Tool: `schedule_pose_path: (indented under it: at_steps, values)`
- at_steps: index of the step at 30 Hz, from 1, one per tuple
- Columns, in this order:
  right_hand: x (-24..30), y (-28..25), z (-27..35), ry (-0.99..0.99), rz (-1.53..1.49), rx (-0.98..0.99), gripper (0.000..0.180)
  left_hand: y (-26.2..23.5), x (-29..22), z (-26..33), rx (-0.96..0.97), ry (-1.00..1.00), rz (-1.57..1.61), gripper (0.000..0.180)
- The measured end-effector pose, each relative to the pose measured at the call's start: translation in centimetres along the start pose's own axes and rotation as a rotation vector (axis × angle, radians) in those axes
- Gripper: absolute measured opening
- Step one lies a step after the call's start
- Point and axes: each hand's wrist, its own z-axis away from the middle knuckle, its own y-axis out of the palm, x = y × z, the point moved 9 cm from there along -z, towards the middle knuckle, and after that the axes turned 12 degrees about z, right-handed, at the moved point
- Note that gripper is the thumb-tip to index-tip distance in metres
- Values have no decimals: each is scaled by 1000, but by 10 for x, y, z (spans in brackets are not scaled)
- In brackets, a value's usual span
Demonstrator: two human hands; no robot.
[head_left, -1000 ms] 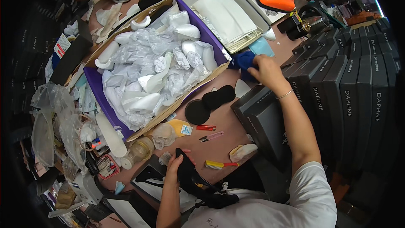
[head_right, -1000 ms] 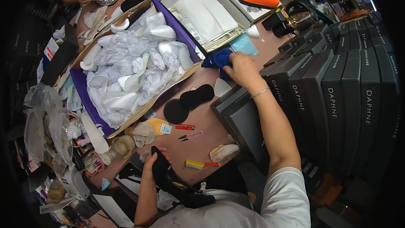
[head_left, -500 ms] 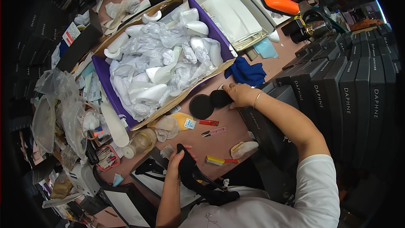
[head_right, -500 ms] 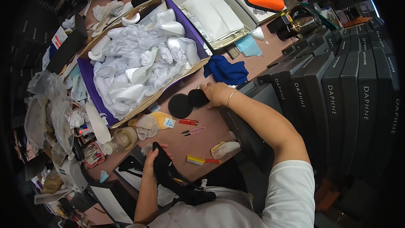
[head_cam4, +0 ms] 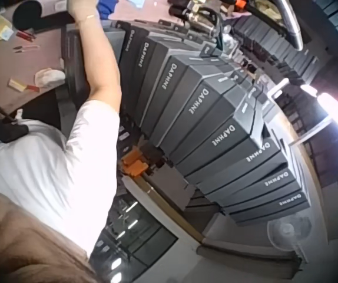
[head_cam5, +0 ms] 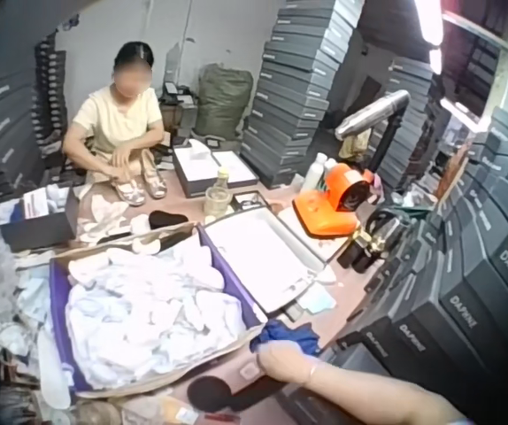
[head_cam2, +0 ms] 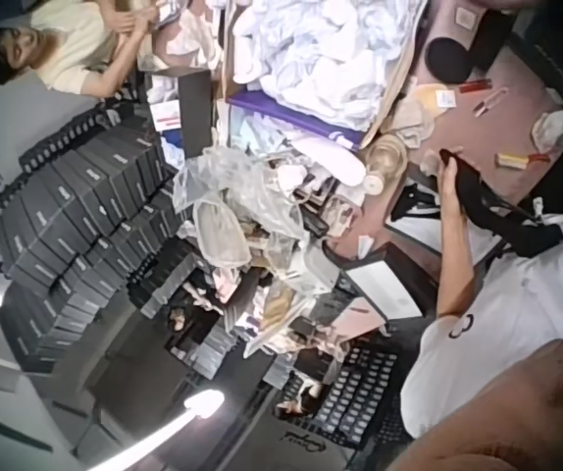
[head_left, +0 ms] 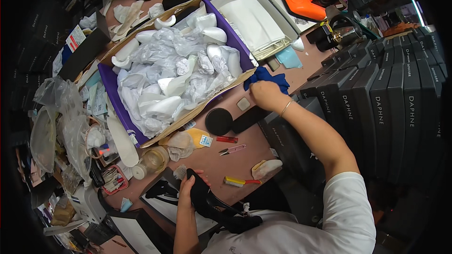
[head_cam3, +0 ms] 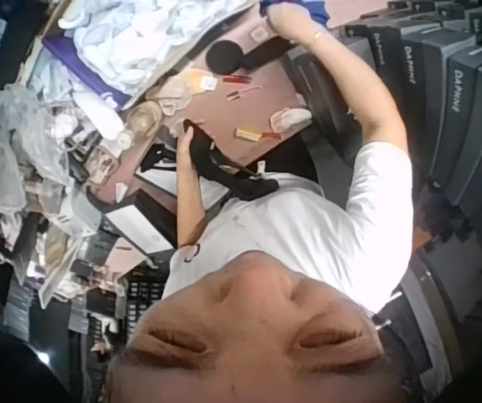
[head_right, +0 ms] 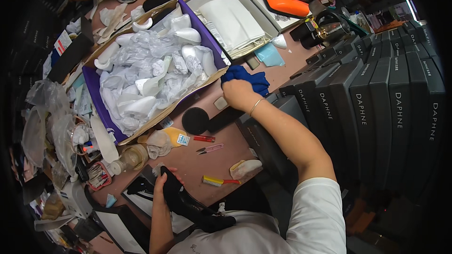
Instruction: Cleaning a pair of high-heeled shoes with a brush and then carefully packing them into a shoe box with tissue paper.
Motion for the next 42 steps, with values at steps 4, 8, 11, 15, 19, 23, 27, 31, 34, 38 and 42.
schedule_pose_path:
  at_steps: [4, 8, 11, 15, 19, 23, 27, 31, 34, 38, 42]
  values:
    - [-125, 40, -29, 293, 116, 105, 21, -8, 15, -7, -3, -38, 17, 48]
    - [-179, 83, -55, 464, -17, 45, 27, -7, 21, -10, -58, -68, -25, 62]
    - [-194, 107, -58, 556, 15, -47, 30, -9, 24, -7, -85, -98, -39, 61]
    - [-186, 73, -42, 543, -69, 85, 28, -8, 21, -8, 34, -58, -59, 55]
    - [-142, 0, 4, 305, 54, -292, 19, 4, 15, 8, 136, -20, -38, 47]
    - [2, -94, 100, 159, -797, -213, 18, 0, -18, 26, 103, 83, -88, 50]
    - [128, -75, 195, 77, -1233, -182, 14, 12, -47, 61, 227, 117, -21, 51]
    - [222, -26, 257, 78, -1517, -134, 17, -13, -21, 105, 228, 61, -81, 56]
    - [261, -16, 291, 96, -1360, -135, 23, -26, -18, 136, 297, 99, -48, 61]
    - [317, -106, 310, -308, -925, -464, 20, -30, -23, 165, 279, 167, -224, 59]
    - [383, -149, 335, -727, -386, -745, 21, -36, -27, 192, 204, 258, -246, 56]
